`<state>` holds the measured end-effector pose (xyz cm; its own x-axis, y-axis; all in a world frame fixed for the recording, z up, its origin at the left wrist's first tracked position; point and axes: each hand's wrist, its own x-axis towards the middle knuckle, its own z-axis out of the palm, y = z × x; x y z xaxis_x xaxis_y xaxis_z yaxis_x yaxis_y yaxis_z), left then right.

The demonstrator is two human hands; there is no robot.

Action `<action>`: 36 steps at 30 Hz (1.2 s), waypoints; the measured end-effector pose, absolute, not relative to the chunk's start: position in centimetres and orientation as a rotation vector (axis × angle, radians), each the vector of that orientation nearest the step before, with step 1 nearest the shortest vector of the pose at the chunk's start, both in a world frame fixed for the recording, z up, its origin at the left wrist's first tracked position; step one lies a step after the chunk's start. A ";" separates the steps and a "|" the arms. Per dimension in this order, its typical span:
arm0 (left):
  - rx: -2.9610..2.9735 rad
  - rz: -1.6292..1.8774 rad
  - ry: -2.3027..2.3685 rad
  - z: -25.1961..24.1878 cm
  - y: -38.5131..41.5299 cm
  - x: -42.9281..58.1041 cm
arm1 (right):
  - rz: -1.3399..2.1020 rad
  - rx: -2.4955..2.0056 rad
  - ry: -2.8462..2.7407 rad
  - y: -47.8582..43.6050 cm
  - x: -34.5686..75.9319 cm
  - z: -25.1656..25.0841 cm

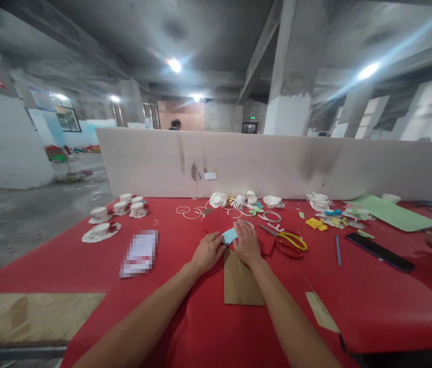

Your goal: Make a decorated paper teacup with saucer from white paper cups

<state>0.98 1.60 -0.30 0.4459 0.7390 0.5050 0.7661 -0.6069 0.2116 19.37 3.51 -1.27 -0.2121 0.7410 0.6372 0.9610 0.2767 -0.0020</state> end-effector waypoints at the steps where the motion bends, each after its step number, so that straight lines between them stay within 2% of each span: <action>1: -2.627 -0.882 -1.375 -0.3 1.6 1.0 | -0.542 -1.557 -2.060 4.2 18.9 -1.1; 7: -2.681 -0.814 -1.361 -0.8 2.0 0.9 | -0.372 -1.924 -1.924 7.6 19.8 -1.5; 14: -2.741 -0.672 -1.394 -0.1 1.6 1.2 | -0.374 -1.973 -1.812 6.1 21.6 -1.6; 23: -2.702 -0.767 -1.441 -0.4 1.6 0.6 | -0.508 -1.976 -1.560 4.9 22.6 -1.0; 28: -2.712 -0.751 -1.403 -0.7 1.9 0.8 | -0.465 -1.665 -1.900 5.2 21.8 -1.2; 32: -2.709 -0.743 -1.392 -0.6 1.9 0.8 | -0.309 -1.647 -2.198 5.5 20.5 -2.2; 36: -2.713 -0.707 -1.401 -0.3 1.7 0.8 | -0.289 -1.654 -2.217 5.6 20.1 -2.7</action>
<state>0.79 1.68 -0.33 0.4988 0.7720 0.3940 0.7753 -0.6006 0.1954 20.12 5.57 -2.66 -0.2511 0.8810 0.4009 0.9543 0.2946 -0.0496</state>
